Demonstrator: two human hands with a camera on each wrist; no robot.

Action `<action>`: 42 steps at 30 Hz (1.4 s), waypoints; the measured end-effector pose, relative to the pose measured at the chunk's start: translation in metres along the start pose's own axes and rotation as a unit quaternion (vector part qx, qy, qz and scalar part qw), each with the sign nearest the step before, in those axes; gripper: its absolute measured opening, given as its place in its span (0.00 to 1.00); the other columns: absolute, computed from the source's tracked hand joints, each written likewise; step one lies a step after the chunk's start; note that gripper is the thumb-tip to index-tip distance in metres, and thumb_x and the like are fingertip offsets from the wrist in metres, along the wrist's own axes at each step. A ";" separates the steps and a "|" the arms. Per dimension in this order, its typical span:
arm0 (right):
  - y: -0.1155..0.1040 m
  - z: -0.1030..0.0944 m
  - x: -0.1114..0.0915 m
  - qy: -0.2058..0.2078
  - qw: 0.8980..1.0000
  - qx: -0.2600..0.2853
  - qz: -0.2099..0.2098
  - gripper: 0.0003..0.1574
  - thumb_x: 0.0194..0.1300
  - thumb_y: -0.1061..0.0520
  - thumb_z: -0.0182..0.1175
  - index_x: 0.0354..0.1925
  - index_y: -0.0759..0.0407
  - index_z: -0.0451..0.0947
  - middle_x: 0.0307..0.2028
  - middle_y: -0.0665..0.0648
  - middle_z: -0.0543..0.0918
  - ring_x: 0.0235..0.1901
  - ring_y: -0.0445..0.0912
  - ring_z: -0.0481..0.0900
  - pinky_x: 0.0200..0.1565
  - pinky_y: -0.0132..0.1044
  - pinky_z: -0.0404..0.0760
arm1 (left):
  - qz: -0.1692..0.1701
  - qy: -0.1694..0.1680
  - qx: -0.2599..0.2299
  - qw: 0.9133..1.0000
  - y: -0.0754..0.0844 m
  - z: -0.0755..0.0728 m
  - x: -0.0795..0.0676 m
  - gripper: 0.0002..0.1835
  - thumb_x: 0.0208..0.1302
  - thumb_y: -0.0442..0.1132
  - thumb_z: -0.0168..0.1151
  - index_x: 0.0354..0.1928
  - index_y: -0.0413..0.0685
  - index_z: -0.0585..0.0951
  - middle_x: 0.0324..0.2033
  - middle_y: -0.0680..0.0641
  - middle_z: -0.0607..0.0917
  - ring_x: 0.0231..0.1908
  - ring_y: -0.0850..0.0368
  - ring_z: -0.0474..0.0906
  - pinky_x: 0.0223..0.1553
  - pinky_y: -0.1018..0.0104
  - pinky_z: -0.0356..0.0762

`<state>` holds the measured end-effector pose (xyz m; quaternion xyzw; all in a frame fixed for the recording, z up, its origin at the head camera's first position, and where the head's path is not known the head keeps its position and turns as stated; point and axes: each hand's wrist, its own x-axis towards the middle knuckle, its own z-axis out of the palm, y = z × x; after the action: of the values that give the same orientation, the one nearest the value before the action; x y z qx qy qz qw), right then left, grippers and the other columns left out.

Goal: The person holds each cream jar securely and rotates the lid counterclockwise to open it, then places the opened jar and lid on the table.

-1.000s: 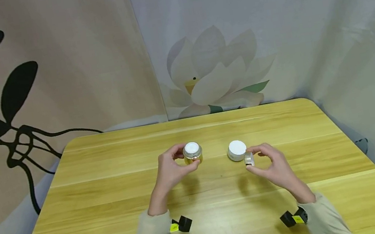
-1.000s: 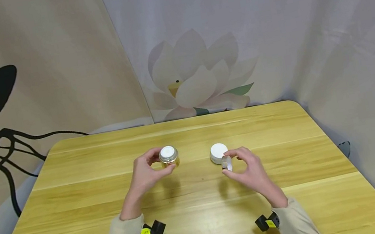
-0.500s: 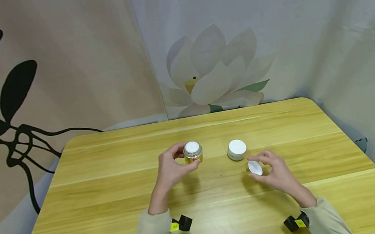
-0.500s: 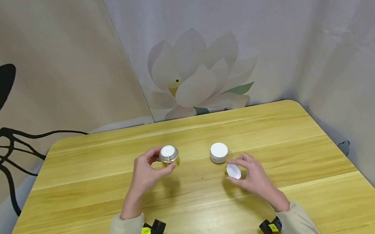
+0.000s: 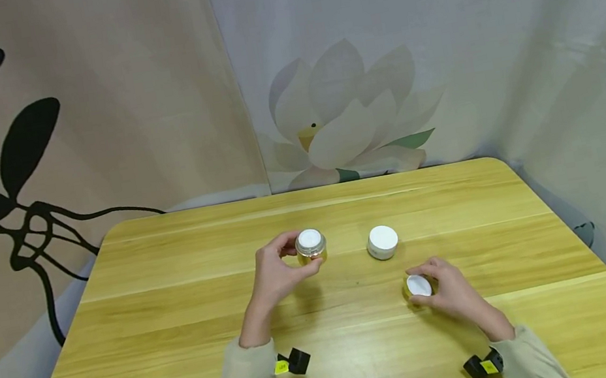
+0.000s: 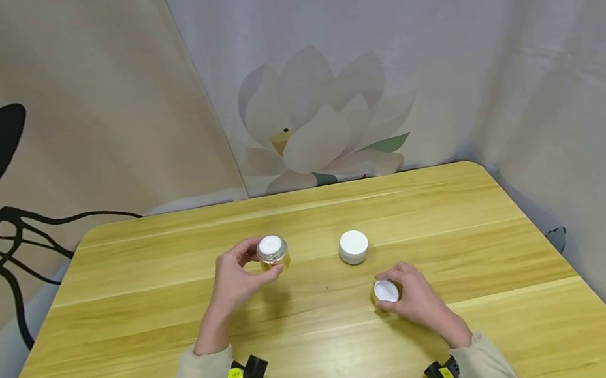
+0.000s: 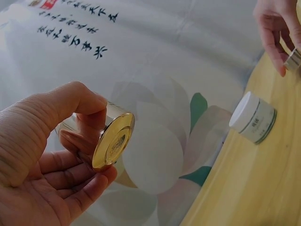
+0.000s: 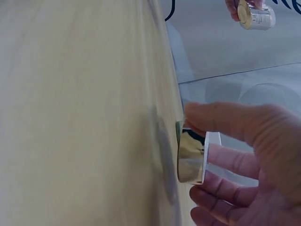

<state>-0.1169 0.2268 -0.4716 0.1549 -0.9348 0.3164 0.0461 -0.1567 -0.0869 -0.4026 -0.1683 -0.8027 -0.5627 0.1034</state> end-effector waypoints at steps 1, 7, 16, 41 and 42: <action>0.001 0.001 0.000 0.000 1.000 0.000 0.000 0.28 0.39 0.59 0.77 0.42 0.64 0.81 0.34 0.54 0.78 0.32 0.46 0.72 0.33 0.36 0.74 | 0.000 -0.001 0.000 1.000 0.000 0.000 0.000 0.24 0.40 0.30 0.75 0.44 0.35 0.80 0.37 0.42 0.84 0.36 0.52 0.78 0.39 0.61 0.77; 0.004 0.004 -0.001 0.004 1.000 -0.003 0.000 0.27 0.36 0.60 0.78 0.37 0.63 0.78 0.33 0.53 0.77 0.32 0.45 0.72 0.34 0.37 0.74 | -0.004 -0.001 0.002 1.000 0.000 -0.001 0.000 0.23 0.41 0.30 0.74 0.44 0.35 0.81 0.37 0.43 0.84 0.36 0.53 0.77 0.39 0.64 0.77; 0.006 0.006 -0.002 0.002 1.000 -0.002 0.000 0.27 0.34 0.58 0.79 0.34 0.61 0.76 0.33 0.52 0.76 0.32 0.44 0.71 0.34 0.36 0.73 | -0.007 -0.003 0.015 1.000 0.032 -0.007 -0.004 0.22 0.42 0.25 0.71 0.43 0.27 0.79 0.36 0.36 0.83 0.36 0.45 0.78 0.38 0.69 0.76; 0.007 0.007 -0.003 -0.001 1.000 0.000 -0.008 0.27 0.34 0.58 0.79 0.34 0.61 0.76 0.33 0.52 0.76 0.32 0.44 0.71 0.33 0.36 0.73 | -0.112 -0.032 0.037 0.992 -0.015 -0.014 -0.003 0.25 0.40 0.29 0.71 0.44 0.37 0.74 0.38 0.43 0.79 0.38 0.50 0.73 0.44 0.54 0.74; 0.007 0.007 -0.003 -0.001 1.000 -0.001 -0.009 0.27 0.34 0.58 0.79 0.34 0.61 0.75 0.33 0.52 0.76 0.32 0.44 0.71 0.33 0.36 0.73 | -0.119 -0.032 0.043 0.991 -0.018 -0.014 -0.003 0.25 0.40 0.29 0.71 0.44 0.37 0.74 0.38 0.43 0.79 0.38 0.50 0.73 0.43 0.56 0.74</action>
<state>-0.1160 0.2287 -0.4820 0.1635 -0.9335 0.3153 0.0484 -0.1612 -0.1061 -0.4141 -0.0852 -0.8435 -0.5300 0.0173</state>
